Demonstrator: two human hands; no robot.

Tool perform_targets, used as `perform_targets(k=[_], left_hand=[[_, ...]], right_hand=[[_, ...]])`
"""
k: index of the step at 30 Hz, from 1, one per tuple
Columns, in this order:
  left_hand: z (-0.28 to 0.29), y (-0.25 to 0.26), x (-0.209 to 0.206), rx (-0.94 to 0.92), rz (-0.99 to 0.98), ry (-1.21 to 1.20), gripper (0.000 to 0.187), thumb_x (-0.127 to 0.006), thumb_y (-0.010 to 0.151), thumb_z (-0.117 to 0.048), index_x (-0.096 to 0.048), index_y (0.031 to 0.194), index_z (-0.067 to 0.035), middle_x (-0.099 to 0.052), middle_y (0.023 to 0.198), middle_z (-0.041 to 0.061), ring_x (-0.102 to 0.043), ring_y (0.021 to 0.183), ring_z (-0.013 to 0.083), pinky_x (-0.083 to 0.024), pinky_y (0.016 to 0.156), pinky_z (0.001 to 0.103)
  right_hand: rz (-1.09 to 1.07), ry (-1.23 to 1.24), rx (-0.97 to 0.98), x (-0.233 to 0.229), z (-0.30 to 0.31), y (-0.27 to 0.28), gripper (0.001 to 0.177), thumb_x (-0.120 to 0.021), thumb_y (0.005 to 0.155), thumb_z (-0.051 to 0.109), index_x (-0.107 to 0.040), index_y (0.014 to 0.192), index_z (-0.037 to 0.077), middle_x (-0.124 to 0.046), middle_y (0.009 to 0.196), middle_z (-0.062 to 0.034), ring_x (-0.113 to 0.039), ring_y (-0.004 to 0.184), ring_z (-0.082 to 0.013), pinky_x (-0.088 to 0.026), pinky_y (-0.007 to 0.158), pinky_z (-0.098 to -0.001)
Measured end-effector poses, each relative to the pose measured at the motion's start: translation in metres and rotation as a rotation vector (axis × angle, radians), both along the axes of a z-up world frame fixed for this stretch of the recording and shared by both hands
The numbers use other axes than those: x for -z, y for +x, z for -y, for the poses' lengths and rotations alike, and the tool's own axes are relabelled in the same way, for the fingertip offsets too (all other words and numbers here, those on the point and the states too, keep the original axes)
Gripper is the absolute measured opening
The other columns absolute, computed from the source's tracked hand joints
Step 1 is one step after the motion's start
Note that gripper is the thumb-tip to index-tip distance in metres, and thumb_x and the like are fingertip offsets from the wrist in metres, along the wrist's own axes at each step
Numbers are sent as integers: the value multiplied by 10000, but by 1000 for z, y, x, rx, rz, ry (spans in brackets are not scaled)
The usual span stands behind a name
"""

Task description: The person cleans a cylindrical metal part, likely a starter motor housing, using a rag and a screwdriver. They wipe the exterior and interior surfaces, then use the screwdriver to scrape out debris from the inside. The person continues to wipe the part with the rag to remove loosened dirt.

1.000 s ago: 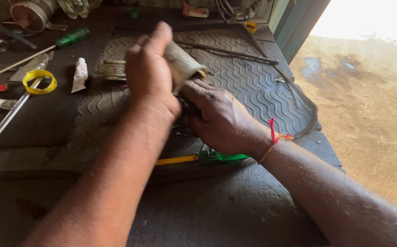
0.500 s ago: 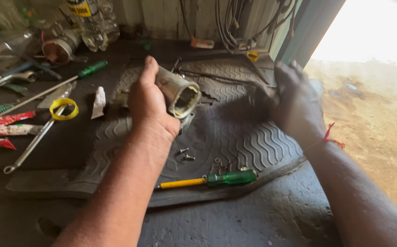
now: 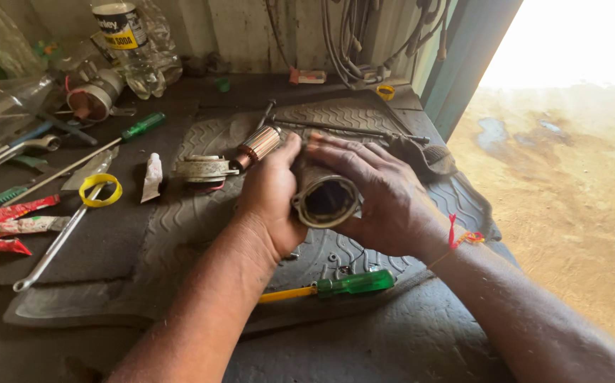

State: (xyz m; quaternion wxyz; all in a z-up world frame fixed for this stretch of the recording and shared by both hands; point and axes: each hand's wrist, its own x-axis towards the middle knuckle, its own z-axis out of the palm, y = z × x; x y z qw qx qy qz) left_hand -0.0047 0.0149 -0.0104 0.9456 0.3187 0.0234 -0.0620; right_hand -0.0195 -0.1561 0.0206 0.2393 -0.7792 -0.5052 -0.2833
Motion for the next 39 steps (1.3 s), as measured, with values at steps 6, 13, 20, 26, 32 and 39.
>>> perform_targets(k=[6,13,20,26,32,39], left_hand=[[-24,-20,-30,102,11,759,671,-548,854,-639,-669,1193,-73,-732,1011,95,-705,830,234,-593,729,380],[-50,-34,-43,348,413,838,930,-741,772,-675,-578,1383,6,-697,1188,116,-680,1048,168,-583,871,312],[-52,-36,-47,200,307,1074,1074,-778,660,-645,-487,1469,-1,-686,1260,90,-690,1093,178,-577,830,314],[-63,-40,-51,219,369,1057,1172,-851,678,-611,-386,1543,29,-678,1261,154,-628,1128,208,-495,940,328],[-60,-36,-44,224,381,1121,1304,-854,616,-721,-343,1576,0,-676,1226,152,-633,1140,206,-497,976,339],[-61,-39,-45,197,460,1104,1351,-824,607,-809,-361,1568,21,-678,1227,148,-629,1169,193,-481,1029,323]], right_hand=[[-816,603,-75,21,2,3,703,-901,758,187,-579,1364,36,-746,1203,-92,-702,1125,-151,-580,1014,-318],[-755,655,-107,31,-18,-1,736,-947,686,208,-575,1299,43,-713,1170,-40,-680,1085,-114,-591,966,-307],[-632,454,-28,22,-16,-2,798,-951,671,294,-538,1309,53,-710,1152,-97,-715,1073,-188,-583,913,-342],[-460,382,-198,24,-4,3,728,-939,708,237,-579,1320,75,-689,1207,-130,-712,1140,-287,-576,955,-381],[-404,354,-169,26,1,5,667,-937,701,274,-600,1251,103,-707,1139,-101,-738,1034,-309,-603,850,-378],[-306,296,-77,24,-3,0,733,-947,673,377,-579,1239,93,-669,1046,-106,-714,896,-334,-582,714,-427]])
